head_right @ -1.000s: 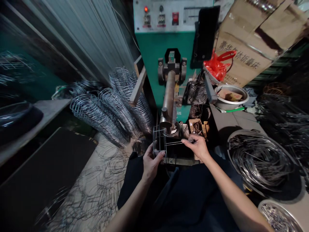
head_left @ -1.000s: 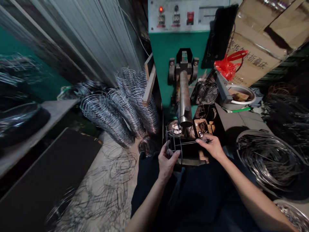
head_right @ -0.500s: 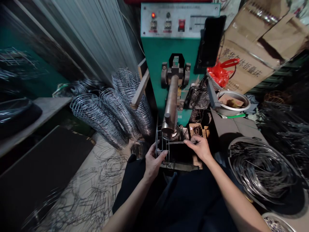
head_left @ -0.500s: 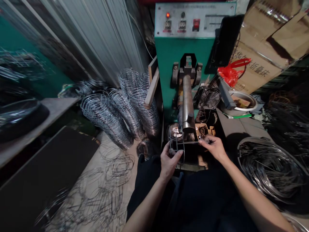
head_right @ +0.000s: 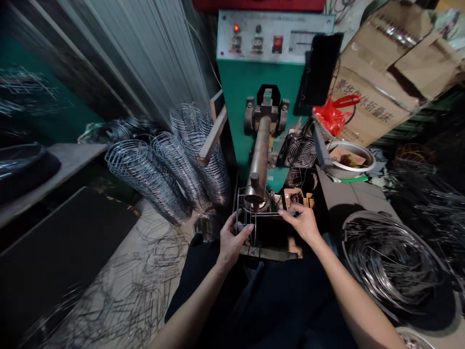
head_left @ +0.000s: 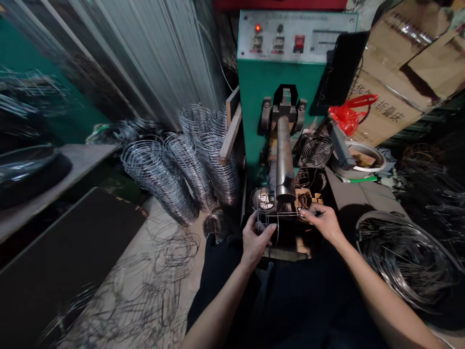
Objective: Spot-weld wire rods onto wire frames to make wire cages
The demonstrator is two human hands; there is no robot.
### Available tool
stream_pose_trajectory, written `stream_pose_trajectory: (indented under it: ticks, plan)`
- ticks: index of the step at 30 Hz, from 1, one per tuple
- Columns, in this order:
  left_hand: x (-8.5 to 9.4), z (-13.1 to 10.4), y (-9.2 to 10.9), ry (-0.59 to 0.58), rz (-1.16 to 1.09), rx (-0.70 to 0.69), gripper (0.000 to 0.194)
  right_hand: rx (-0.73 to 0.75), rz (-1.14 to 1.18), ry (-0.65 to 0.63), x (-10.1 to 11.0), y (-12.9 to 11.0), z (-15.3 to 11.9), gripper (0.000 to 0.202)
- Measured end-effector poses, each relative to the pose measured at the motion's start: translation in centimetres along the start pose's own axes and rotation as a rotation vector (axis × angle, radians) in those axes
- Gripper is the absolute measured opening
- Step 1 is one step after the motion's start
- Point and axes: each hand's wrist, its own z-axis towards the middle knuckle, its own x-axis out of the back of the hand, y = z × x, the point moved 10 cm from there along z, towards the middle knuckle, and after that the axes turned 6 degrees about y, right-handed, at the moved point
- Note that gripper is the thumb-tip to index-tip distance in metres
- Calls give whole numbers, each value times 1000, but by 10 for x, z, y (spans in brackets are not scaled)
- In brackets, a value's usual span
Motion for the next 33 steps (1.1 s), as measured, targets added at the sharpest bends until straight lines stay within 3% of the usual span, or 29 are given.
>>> stream_pose_trajectory:
  ticks: [17, 22, 24, 26, 28, 30, 33]
  plan:
    - [-3, 3, 5, 0, 9, 19, 82, -4, -37, 22, 3, -9, 0, 54]
    - [4, 0, 12, 57, 145, 0, 74, 115, -142, 75, 19, -21, -6, 43]
    - [4, 4, 13, 70, 188, -29, 68, 68, -338, 109, 48, 8, -10, 35]
    - [0, 7, 11, 59, 195, -43, 65, -170, -627, 127, 97, 65, -26, 32]
    - [-2, 7, 8, 50, 203, -40, 65, -466, -846, 131, 153, 124, -62, 30]
    - [-1, 5, 5, 59, 223, -25, 65, -658, -922, 133, 196, 169, -102, 29]
    - [3, 3, 1, 85, 227, -9, 63, -822, -959, 97, 223, 217, -150, 31]
